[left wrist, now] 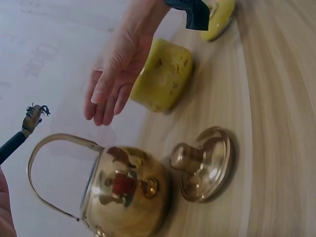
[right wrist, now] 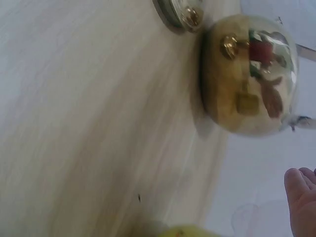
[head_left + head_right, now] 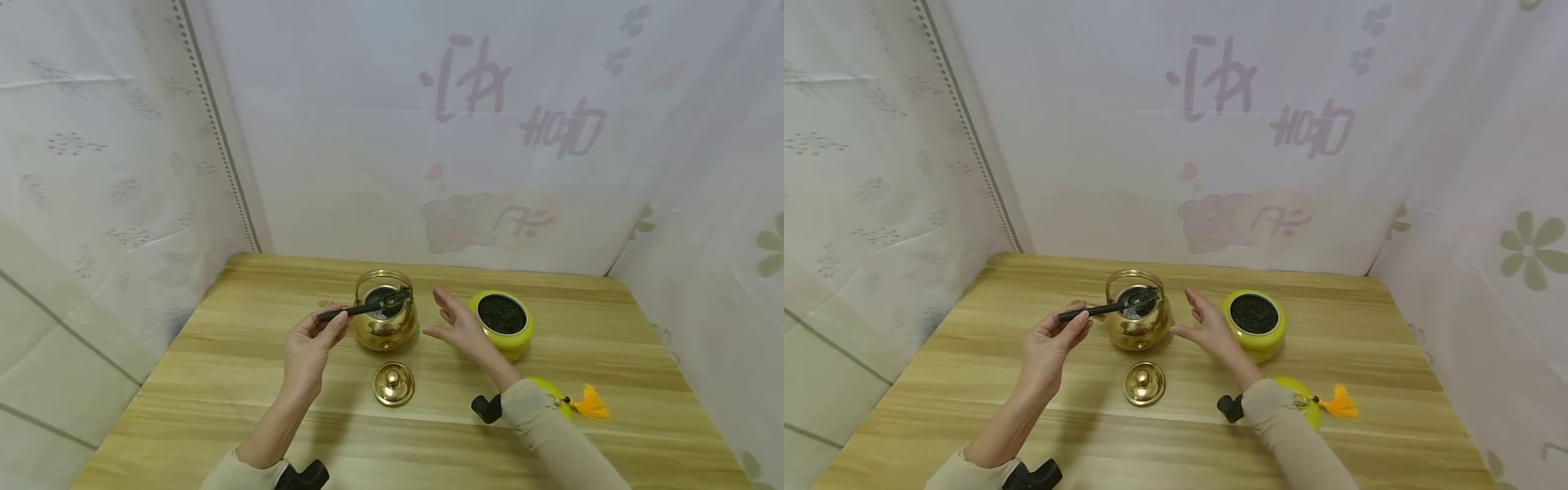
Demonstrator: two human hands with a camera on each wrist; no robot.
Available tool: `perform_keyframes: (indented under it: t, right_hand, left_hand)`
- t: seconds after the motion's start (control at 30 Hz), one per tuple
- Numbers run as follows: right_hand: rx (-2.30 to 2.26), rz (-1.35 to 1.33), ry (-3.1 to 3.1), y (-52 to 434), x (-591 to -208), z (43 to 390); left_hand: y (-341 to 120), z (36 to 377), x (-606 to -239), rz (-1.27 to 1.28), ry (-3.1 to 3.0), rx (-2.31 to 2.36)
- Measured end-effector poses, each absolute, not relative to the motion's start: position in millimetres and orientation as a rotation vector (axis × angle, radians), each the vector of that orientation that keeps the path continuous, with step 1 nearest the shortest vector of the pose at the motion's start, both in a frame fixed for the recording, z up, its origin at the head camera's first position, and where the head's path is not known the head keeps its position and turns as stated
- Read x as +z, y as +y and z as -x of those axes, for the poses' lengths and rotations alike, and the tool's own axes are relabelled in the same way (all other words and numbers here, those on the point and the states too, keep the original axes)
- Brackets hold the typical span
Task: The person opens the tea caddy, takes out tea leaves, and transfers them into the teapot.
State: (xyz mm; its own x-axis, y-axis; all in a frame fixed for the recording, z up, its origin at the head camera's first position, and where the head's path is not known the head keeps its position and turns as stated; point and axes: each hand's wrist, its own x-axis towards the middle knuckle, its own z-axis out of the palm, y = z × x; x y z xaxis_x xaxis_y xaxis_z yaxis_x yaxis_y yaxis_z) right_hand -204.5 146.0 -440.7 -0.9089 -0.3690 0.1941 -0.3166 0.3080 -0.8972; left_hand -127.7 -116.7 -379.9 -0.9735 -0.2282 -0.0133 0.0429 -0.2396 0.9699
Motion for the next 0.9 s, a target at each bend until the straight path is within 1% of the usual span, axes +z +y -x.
perform_keyframes:
  t: [0.47, 0.9]
  right_hand:
    - [-1.661, 0.612, 2.506, 115, -453, 219]
    - [-1.631, 0.577, 2.546, 105, -462, 230]
  left_hand:
    - [-130, 133, -391, -0.322, -1.821, -2.285]
    - [-136, 147, -397, -0.274, -1.960, -2.133]
